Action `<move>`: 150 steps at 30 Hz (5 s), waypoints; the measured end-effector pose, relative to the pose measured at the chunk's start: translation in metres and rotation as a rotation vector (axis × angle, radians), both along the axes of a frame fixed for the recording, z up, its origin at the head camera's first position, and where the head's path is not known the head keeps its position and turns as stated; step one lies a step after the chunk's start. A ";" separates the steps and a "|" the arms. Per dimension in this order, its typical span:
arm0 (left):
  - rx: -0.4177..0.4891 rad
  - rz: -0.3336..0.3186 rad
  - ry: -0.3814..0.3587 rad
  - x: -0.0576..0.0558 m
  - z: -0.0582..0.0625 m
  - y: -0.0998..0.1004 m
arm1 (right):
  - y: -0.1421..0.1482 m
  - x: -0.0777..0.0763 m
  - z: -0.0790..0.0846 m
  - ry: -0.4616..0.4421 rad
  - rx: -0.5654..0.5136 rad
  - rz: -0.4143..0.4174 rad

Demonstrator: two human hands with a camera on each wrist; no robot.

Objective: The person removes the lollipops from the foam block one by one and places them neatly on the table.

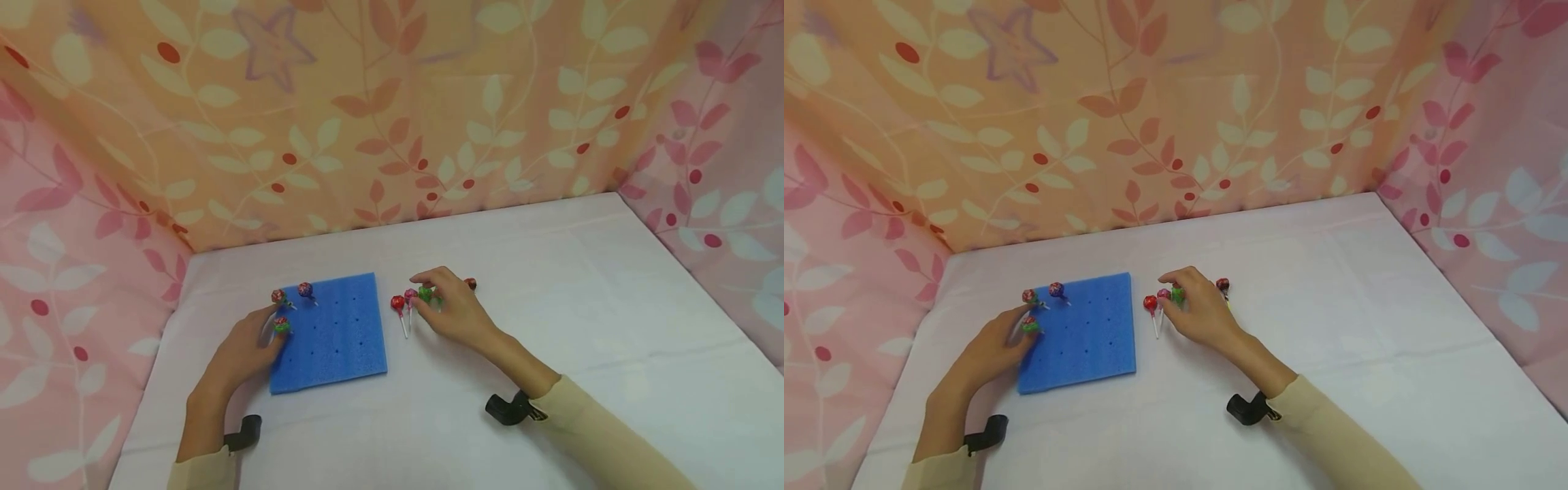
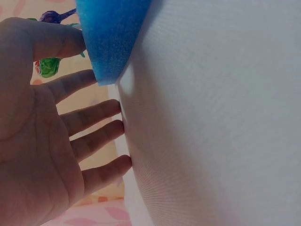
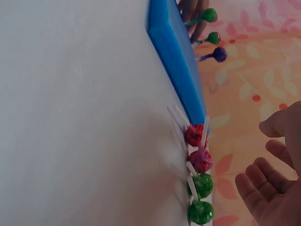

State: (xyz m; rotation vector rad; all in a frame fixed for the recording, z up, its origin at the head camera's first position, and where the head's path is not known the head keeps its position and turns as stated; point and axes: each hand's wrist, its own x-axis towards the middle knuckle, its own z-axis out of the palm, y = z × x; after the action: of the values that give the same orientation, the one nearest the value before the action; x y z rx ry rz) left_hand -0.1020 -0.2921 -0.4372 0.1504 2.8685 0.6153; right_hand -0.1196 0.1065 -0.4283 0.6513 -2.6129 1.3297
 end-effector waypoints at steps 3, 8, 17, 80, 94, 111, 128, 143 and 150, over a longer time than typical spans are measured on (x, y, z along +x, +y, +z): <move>0.009 0.003 -0.003 0.000 0.000 0.001 | -0.006 0.000 0.001 0.003 0.004 0.009; 0.006 0.009 0.002 -0.001 -0.002 0.000 | -0.012 0.000 0.000 0.000 0.003 0.036; -0.006 0.015 -0.008 0.002 -0.002 -0.002 | -0.019 0.001 -0.003 0.013 -0.017 0.059; 0.013 -0.007 0.009 -0.001 0.001 -0.001 | -0.134 -0.005 -0.019 -0.054 -0.010 0.346; 0.005 -0.023 0.025 -0.001 0.000 -0.002 | -0.147 -0.010 -0.028 -0.044 -0.022 0.343; 0.011 -0.014 0.016 -0.001 0.001 -0.003 | -0.168 -0.014 -0.033 -0.023 -0.074 0.334; 0.004 -0.015 0.032 -0.002 0.000 -0.002 | -0.182 -0.015 -0.033 -0.040 -0.065 0.343; 0.017 -0.024 0.054 0.000 -0.002 0.000 | -0.197 -0.016 -0.038 -0.057 -0.081 0.348; 0.009 -0.023 0.062 0.000 -0.001 -0.001 | -0.202 -0.017 -0.037 -0.048 -0.117 0.332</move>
State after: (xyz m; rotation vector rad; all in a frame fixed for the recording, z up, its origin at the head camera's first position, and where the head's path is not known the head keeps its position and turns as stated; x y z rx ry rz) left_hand -0.1022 -0.2930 -0.4385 0.2073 2.9198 0.6305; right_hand -0.1369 -0.0957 -0.4651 1.0824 -2.5169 1.5895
